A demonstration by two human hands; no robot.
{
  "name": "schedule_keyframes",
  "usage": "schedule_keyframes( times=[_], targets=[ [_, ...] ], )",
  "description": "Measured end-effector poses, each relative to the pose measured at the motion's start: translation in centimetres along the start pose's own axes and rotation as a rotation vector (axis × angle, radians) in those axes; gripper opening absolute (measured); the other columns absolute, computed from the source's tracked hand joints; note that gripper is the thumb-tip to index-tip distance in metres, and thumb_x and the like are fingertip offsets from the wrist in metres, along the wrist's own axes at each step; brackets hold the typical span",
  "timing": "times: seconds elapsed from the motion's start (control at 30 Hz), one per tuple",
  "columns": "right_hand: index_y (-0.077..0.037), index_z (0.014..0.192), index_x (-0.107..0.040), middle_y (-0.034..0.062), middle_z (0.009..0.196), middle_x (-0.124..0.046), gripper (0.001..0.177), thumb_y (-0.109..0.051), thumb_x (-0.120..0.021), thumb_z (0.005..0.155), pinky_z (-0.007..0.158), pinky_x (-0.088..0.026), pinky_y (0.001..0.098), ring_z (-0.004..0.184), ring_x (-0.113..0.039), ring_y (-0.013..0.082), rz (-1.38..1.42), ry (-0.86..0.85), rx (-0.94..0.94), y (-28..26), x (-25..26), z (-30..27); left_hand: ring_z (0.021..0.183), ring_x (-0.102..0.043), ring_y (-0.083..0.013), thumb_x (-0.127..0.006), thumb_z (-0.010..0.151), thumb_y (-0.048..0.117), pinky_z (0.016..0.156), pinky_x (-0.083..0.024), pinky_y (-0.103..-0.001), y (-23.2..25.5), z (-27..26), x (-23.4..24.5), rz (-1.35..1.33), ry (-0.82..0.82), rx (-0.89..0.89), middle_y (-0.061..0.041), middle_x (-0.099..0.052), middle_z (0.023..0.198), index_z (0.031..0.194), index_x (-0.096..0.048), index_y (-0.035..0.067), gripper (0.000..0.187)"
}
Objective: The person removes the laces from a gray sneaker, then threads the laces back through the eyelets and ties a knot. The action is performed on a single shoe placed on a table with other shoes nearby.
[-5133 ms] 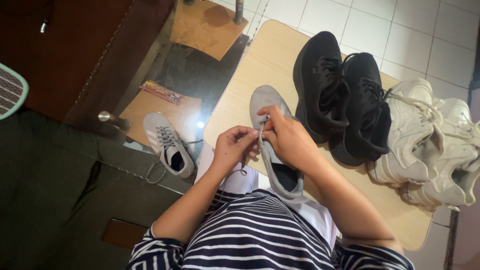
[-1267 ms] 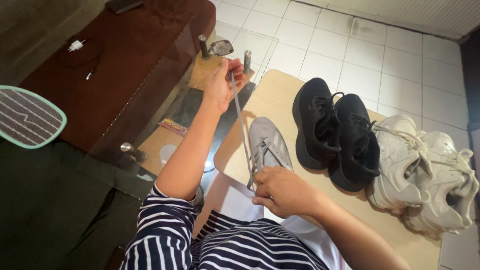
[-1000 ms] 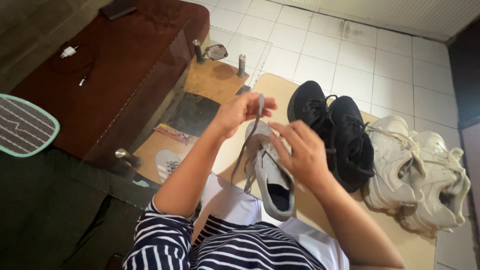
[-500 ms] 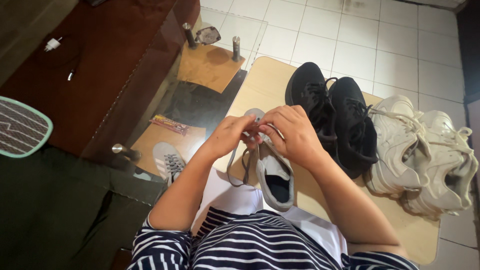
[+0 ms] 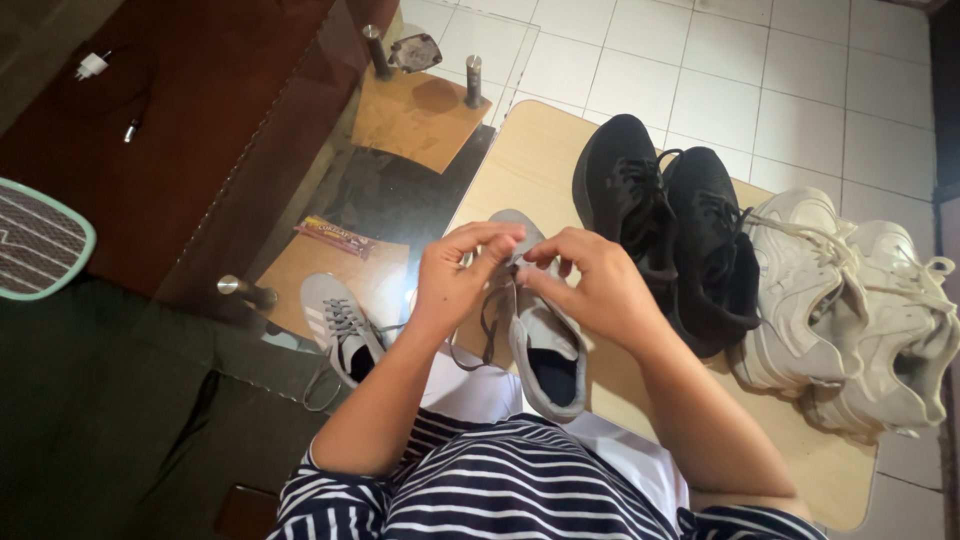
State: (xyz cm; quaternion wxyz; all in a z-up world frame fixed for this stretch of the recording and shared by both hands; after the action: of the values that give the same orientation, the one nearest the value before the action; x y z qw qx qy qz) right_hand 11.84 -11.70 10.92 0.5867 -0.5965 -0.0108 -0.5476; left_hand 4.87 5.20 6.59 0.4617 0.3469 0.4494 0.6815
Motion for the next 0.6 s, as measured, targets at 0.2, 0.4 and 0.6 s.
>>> schedule_keyframes(
  times=[0.2, 0.4, 0.6],
  targets=[
    [0.001, 0.100, -0.073, 0.0216, 0.091, -0.070, 0.039, -0.030, -0.074, 0.077, 0.077, -0.053, 0.0481, 0.086, -0.068, 0.0408, -0.315, -0.201, -0.135, 1.2, -1.6, -0.9, 0.091, -0.067, -0.0172, -0.057, 0.101, 0.009, 0.085, -0.054, -0.030, 0.8, -1.0, -0.4, 0.103, -0.054, -0.005, -0.007, -0.067, 0.095, 0.122, -0.073, 0.008, 0.027],
    [-0.001, 0.095, -0.076, 0.0215, 0.093, -0.072, 0.024, -0.019, -0.064, 0.085, 0.077, -0.055, 0.0474, 0.084, -0.069, 0.0414, -0.213, -0.176, -0.127, 2.9, -2.2, -1.0, 0.084, -0.068, -0.0268, -0.074, 0.092, 0.018, 0.075, -0.053, -0.035, -0.6, -2.1, -3.1, 0.368, -0.145, 0.115, -0.010, -0.070, 0.090, 0.105, -0.077, 0.007, 0.017],
    [-0.002, 0.098, -0.077, 0.0200, 0.092, -0.072, 0.022, -0.016, -0.063, 0.089, 0.075, -0.055, 0.0447, 0.082, -0.070, 0.0401, -0.126, -0.231, -0.149, 4.0, -1.6, -0.6, 0.085, -0.063, -0.0267, -0.077, 0.082, 0.021, 0.070, -0.053, -0.039, -1.2, -3.5, -3.6, 0.607, 0.005, 0.007, -0.005, -0.064, 0.086, 0.088, -0.075, 0.011, 0.012]
  ],
)
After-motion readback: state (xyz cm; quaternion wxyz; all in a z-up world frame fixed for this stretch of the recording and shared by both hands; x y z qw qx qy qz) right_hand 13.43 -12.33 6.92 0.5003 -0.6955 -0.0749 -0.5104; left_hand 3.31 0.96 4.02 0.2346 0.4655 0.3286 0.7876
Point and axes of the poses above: each hand's wrist, its own z-axis towards the middle knuckle, its own x-axis out of the back of the hand, y = z × x, the point moved 4 cm from there along z, towards the middle knuckle
